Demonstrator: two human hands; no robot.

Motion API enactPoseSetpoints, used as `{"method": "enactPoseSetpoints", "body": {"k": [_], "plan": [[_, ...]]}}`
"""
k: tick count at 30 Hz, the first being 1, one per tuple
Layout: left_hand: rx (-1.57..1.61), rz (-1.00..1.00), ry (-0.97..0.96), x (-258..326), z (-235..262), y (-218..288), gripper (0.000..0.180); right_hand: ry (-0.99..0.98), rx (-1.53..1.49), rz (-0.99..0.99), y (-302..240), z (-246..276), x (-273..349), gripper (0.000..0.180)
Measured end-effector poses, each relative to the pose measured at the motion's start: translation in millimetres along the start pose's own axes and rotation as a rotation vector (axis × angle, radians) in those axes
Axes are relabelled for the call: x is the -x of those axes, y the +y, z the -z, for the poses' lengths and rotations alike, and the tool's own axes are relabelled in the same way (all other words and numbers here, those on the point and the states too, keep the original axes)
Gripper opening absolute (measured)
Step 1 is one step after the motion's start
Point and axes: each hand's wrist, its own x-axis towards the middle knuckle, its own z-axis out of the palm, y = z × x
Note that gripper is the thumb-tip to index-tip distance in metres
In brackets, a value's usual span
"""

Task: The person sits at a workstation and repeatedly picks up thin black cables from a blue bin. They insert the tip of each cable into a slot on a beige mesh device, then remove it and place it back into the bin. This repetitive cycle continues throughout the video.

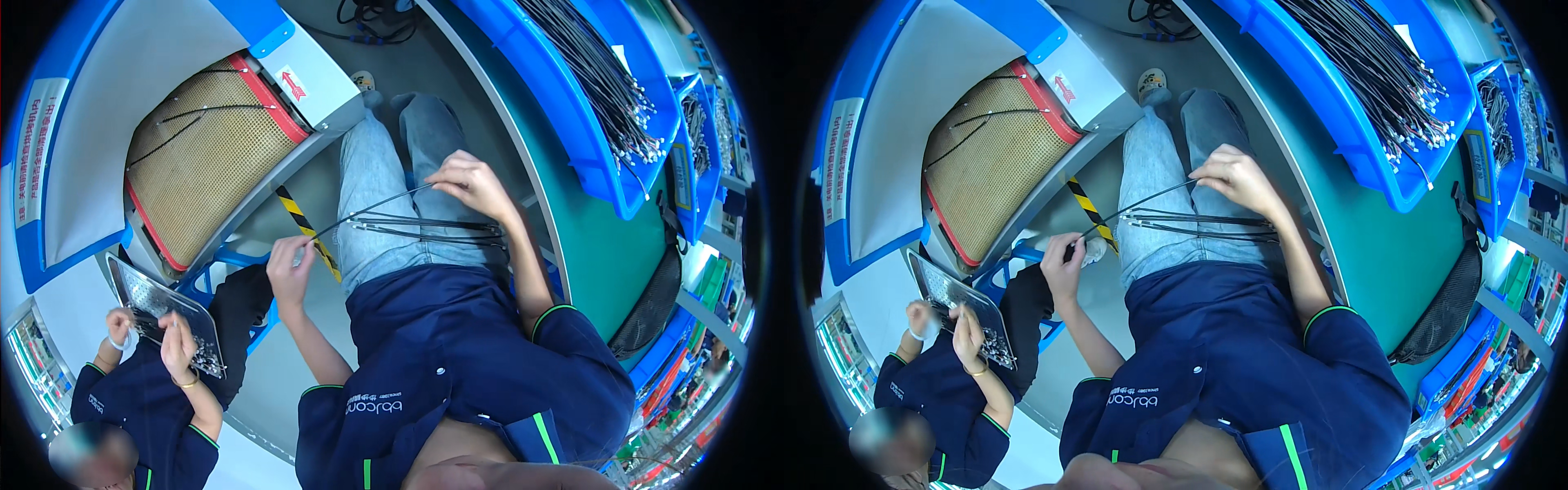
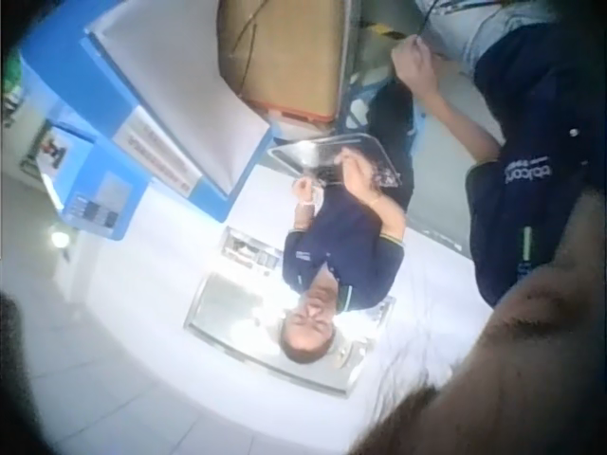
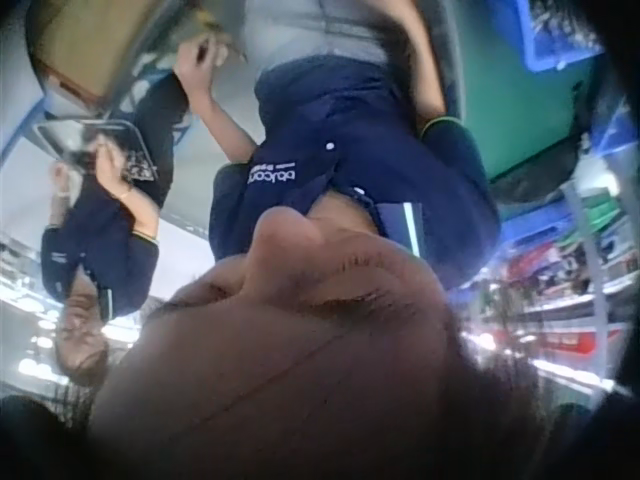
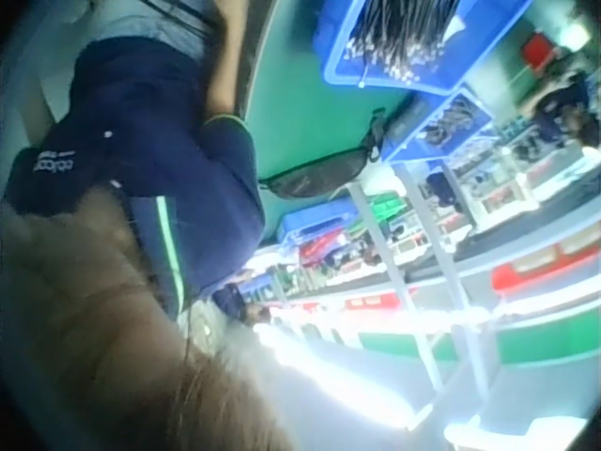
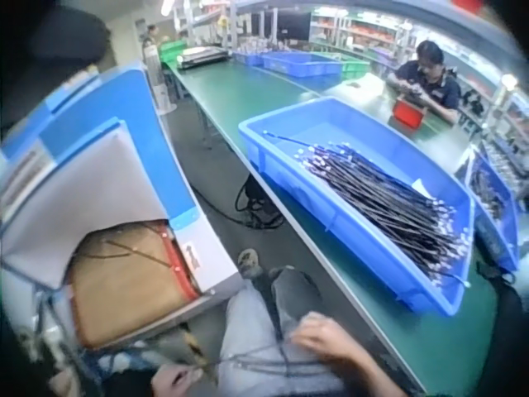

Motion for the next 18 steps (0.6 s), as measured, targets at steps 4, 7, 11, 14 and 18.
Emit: {"method": "enactPoseSetpoints", "body": {"k": [4,7,11,14,18], "plan": [[0.015,0.055,0.033,3.0,5.1,-3.9,0.012,-0.012,-0.065,-0.061,1.9,7.0,2.0,0.013],[0.000,0.080,0.055,10.9,7.7,-11.7,0.011,-0.029,-0.064,-0.074,1.1,7.3,0.0,0.013],[-0.017,0.078,0.061,8.4,12.5,-14.5,0.011,-0.007,-0.131,-0.143,-0.6,12.9,3.4,0.013],[-0.018,0.085,0.063,10.9,15.1,-19.2,0.010,0.012,-0.140,-0.149,-0.1,8.9,2.7,0.011],[-0.022,0.074,0.060,9.3,16.5,-20.6,0.010,0.045,-0.139,-0.125,4.6,7.5,5.2,0.012]]}}
